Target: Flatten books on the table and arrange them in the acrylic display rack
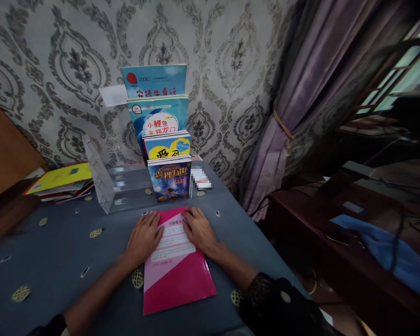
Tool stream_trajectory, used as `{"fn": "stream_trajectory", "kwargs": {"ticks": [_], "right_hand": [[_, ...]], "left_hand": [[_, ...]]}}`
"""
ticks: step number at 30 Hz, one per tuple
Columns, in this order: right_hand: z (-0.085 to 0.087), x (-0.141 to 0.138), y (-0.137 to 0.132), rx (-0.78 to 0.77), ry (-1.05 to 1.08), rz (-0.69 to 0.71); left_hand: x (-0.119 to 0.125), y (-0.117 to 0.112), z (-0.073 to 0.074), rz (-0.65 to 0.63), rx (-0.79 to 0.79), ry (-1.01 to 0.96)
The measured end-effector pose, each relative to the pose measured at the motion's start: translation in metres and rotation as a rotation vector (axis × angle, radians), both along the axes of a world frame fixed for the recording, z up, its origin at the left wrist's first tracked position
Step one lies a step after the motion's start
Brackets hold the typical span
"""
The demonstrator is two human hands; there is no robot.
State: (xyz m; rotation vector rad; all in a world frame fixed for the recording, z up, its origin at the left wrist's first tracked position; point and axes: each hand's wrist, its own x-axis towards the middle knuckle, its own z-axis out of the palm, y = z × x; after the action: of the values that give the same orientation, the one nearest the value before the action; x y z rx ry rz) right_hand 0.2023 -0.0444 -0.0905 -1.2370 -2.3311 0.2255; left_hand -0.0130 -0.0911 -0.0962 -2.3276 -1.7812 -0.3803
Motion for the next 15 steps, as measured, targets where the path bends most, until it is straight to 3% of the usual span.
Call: {"fn": "stream_trajectory", "kwargs": {"ticks": [15], "right_hand": [[-0.002, 0.000, 0.000, 0.036, 0.028, 0.021]], "left_hand": [[0.024, 0.016, -0.001, -0.079, -0.038, -0.043]]}}
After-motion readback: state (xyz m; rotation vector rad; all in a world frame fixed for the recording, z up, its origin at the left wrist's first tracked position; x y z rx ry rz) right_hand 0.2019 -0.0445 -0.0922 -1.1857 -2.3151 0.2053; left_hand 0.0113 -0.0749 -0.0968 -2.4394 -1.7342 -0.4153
